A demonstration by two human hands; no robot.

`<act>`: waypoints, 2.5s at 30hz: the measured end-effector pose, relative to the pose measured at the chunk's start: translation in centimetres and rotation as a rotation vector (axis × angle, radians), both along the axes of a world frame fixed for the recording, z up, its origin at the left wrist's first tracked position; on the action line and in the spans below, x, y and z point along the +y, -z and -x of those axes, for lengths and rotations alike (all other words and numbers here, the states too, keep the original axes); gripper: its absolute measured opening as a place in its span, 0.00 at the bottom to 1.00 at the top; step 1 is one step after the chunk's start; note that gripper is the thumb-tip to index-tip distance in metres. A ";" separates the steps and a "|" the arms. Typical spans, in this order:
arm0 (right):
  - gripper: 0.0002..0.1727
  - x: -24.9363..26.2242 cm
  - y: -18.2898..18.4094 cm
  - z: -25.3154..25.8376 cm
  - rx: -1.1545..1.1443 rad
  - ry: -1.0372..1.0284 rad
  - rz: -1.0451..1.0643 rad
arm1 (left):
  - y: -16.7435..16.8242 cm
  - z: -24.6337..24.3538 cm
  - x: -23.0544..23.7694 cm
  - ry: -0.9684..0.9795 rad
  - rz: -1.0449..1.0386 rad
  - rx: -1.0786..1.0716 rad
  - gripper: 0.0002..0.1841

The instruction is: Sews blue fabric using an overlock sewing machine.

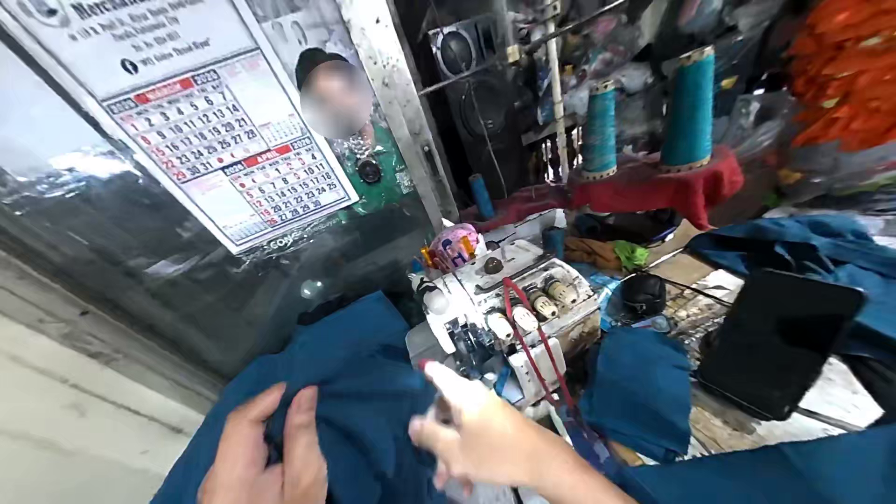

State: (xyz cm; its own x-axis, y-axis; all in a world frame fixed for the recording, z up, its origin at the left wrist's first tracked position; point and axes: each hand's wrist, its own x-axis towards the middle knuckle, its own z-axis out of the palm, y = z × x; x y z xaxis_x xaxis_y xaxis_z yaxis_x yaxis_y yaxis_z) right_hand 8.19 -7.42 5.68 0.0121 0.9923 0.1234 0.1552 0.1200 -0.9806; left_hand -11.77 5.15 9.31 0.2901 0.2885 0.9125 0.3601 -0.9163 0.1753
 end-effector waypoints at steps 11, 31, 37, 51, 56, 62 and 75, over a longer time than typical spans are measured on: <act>0.11 -5.9 8.7 -3.3 0.012 0.687 -0.344 | 3.5 -1.7 -5.5 0.182 0.187 0.173 0.08; 0.15 -0.5 0.3 1.3 -0.682 -0.101 -0.846 | -7.1 3.4 -0.2 0.251 0.167 1.192 0.32; 0.17 3.8 -5.3 8.1 -1.072 -0.003 -0.534 | -15.7 6.5 7.6 -0.740 -0.050 1.308 0.36; 0.16 -0.1 -3.0 9.7 -1.013 -0.021 -0.777 | -10.9 -2.9 3.5 -0.569 -0.100 0.958 0.17; 0.20 -5.6 3.0 1.1 -0.973 0.034 -0.282 | 3.3 -9.8 3.7 -0.260 0.046 0.595 0.17; 0.20 -7.4 4.4 0.8 -0.890 0.078 -0.312 | 5.1 -10.4 4.7 0.010 0.124 0.545 0.06; 0.15 -13.9 7.8 2.6 -0.520 0.503 -0.384 | 6.1 -7.0 -1.3 0.119 0.181 0.529 0.19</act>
State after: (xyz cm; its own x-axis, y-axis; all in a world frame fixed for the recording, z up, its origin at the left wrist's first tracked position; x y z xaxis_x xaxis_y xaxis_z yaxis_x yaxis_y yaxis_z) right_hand 5.59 -21.35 -2.12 0.2925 0.7705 0.5663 0.7036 0.2277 -0.6731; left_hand -4.76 3.81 3.23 0.7339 0.3643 0.5732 0.3375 -0.9280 0.1577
